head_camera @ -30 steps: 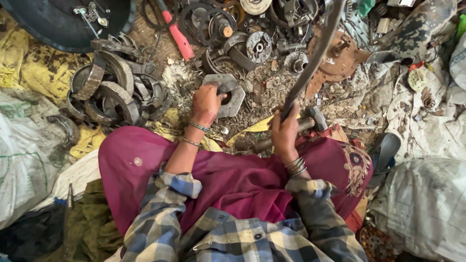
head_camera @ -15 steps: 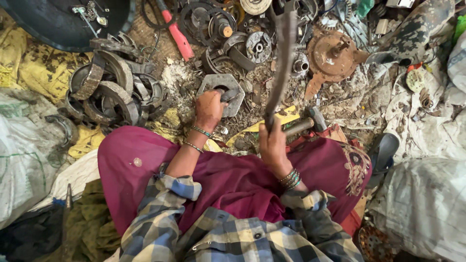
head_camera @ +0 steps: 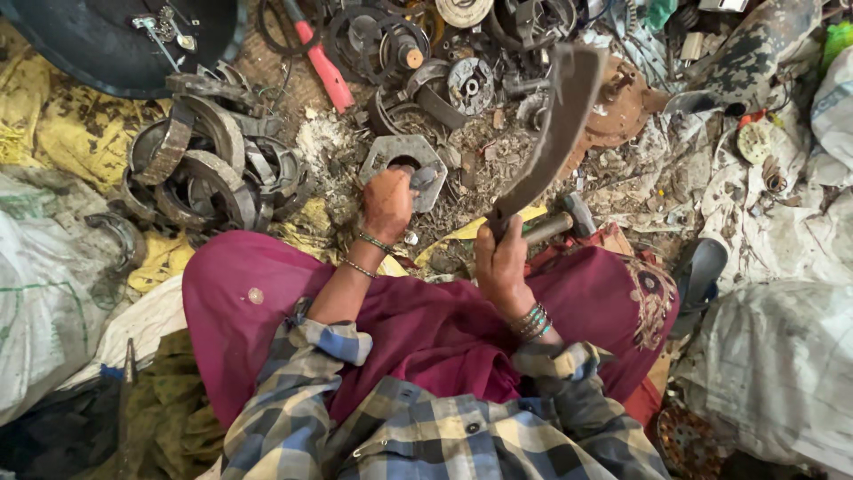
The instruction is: The person sits on the floor and uses a hammer and a metal rod to repeatedly strike a small metal piece held in a hexagonal metal block. They adjust the piece and continue hammering throughout the clip.
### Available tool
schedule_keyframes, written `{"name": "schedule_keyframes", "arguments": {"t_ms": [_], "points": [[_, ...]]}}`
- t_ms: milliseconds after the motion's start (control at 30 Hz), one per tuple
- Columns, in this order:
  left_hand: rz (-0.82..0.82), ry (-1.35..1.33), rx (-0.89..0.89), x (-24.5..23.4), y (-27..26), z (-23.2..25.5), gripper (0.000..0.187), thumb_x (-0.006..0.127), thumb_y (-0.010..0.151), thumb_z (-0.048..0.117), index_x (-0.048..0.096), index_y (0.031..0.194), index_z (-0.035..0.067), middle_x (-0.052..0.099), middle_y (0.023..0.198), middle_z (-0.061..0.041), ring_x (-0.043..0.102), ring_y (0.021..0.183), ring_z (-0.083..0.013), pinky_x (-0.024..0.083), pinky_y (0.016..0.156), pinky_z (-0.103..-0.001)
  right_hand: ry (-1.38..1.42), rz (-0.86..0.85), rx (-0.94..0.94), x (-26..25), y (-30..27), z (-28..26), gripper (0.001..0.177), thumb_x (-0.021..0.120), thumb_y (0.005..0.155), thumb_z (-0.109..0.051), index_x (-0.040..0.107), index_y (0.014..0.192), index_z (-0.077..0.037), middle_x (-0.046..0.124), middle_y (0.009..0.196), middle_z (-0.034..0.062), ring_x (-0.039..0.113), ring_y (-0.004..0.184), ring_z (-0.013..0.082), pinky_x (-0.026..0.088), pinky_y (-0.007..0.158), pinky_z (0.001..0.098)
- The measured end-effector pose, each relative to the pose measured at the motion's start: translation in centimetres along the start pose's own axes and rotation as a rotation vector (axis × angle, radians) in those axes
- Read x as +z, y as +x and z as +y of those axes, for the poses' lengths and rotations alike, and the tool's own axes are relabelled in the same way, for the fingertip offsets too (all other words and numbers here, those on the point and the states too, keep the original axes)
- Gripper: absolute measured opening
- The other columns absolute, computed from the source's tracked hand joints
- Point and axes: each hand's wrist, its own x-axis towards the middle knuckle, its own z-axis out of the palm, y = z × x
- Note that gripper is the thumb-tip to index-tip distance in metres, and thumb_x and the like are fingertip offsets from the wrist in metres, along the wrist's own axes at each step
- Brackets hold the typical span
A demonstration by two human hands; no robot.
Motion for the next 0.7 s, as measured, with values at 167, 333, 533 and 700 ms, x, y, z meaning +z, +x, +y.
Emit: {"name": "schedule_keyframes", "arguments": {"t_ms": [167, 333, 533, 700], "points": [[0.033, 0.073, 0.003, 0.9, -0.2, -0.1, 0.005, 0.072, 0.082, 0.01, 0.073, 0.084, 0.005, 0.072, 0.085, -0.021, 0.072, 0.082, -0.0389, 0.057, 0.071, -0.046, -0.377, -0.328, 0.104, 2.3, 0.5, 4.9, 0.031, 0.055, 0.107, -0.026, 0.045, 0.119, 0.002, 0.066, 0.071, 0.0243, 0.064, 0.06, 0.0414, 0.048, 0.052, 0.0497], [0.05, 0.033, 0.048, 1.1, -0.8, -0.3, 0.011, 0.069, 0.085, 0.012, 0.071, 0.077, 0.004, 0.07, 0.079, -0.022, 0.072, 0.079, -0.0403, 0.056, 0.069, -0.048, -0.242, -0.154, 0.126, -0.2, 1.0, 2.3, 0.032, 0.054, 0.107, -0.027, 0.049, 0.124, 0.0, 0.066, 0.072, 0.0234, 0.064, 0.06, 0.0374, 0.05, 0.051, 0.0467], [0.061, 0.01, 0.062, 0.8, -1.1, 0.7, 0.01, 0.069, 0.082, 0.013, 0.071, 0.085, 0.003, 0.07, 0.083, -0.022, 0.071, 0.075, -0.0412, 0.056, 0.065, -0.048, -0.057, -0.071, 0.087, -1.5, 2.2, -1.5, 0.034, 0.049, 0.108, -0.031, 0.047, 0.12, 0.0, 0.061, 0.067, 0.013, 0.059, 0.052, 0.0242, 0.048, 0.048, 0.0399], [0.022, 0.032, 0.022, 0.7, -1.0, 0.9, 0.008, 0.069, 0.082, 0.011, 0.071, 0.085, 0.004, 0.071, 0.084, -0.022, 0.072, 0.078, -0.0405, 0.057, 0.066, -0.048, -0.348, -0.44, 0.113, 1.9, 2.1, 2.4, 0.034, 0.048, 0.11, -0.032, 0.048, 0.12, 0.0, 0.061, 0.066, 0.0104, 0.056, 0.052, 0.0221, 0.045, 0.045, 0.0387]]}}
